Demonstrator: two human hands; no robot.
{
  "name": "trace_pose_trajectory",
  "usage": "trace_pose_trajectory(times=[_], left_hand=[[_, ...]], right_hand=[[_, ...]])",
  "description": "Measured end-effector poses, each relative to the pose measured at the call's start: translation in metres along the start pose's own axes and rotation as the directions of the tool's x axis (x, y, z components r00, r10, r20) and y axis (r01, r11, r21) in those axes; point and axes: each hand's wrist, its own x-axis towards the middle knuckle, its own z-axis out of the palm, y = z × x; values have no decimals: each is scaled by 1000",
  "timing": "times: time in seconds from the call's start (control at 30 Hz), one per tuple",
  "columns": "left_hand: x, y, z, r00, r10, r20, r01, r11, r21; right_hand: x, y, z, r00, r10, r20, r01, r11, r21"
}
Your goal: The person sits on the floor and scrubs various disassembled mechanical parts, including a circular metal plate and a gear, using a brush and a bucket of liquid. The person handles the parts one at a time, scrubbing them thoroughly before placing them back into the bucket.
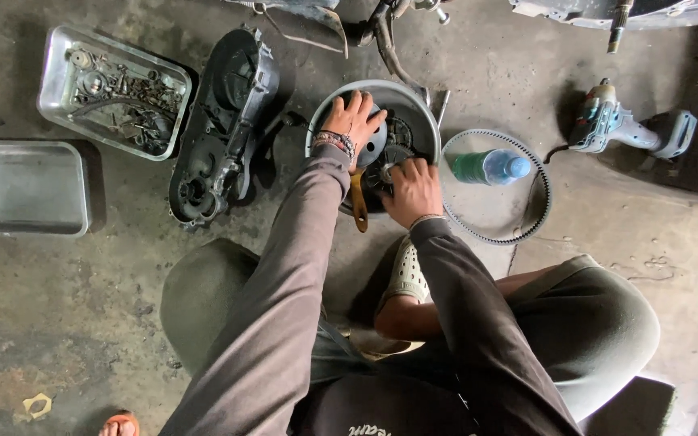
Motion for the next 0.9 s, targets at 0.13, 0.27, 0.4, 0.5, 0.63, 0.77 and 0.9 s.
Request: trace_pose_trajectory(times=[0.13, 0.27, 0.4, 0.5, 0.63, 0.77, 0.9], left_hand=[[-7, -2, -9, 1000, -12, -9, 12, 1000, -21], [-9, -4, -12, 1000, 4, -2, -4, 1000, -8], [-13, -5, -10, 999, -16, -34, 16, 1000, 4], [-19, -3, -17, 998, -15, -55, 15, 1000, -2], [-19, 7, 6, 995, -35, -97, 33, 999, -20], [-26, 12, 24, 993, -109, 55, 118, 970, -211], [-34, 25, 41, 957, -154, 245, 246, 881, -405]], right_hand=[[4, -42, 2, 872, 243, 424, -326, 936, 133], [3, -59, -1, 832, 223, 508, -340, 929, 148], [13, -49, -36, 752, 246, 612, -418, 895, 153], [10, -16, -32, 773, 195, 604, -263, 965, 25], [-5, -8, -105, 763, 331, 556, -308, 941, -138], [-29, 18, -157, 725, 339, 600, -433, 901, 15], [-45, 36, -164, 730, 416, 542, -575, 802, 159]])
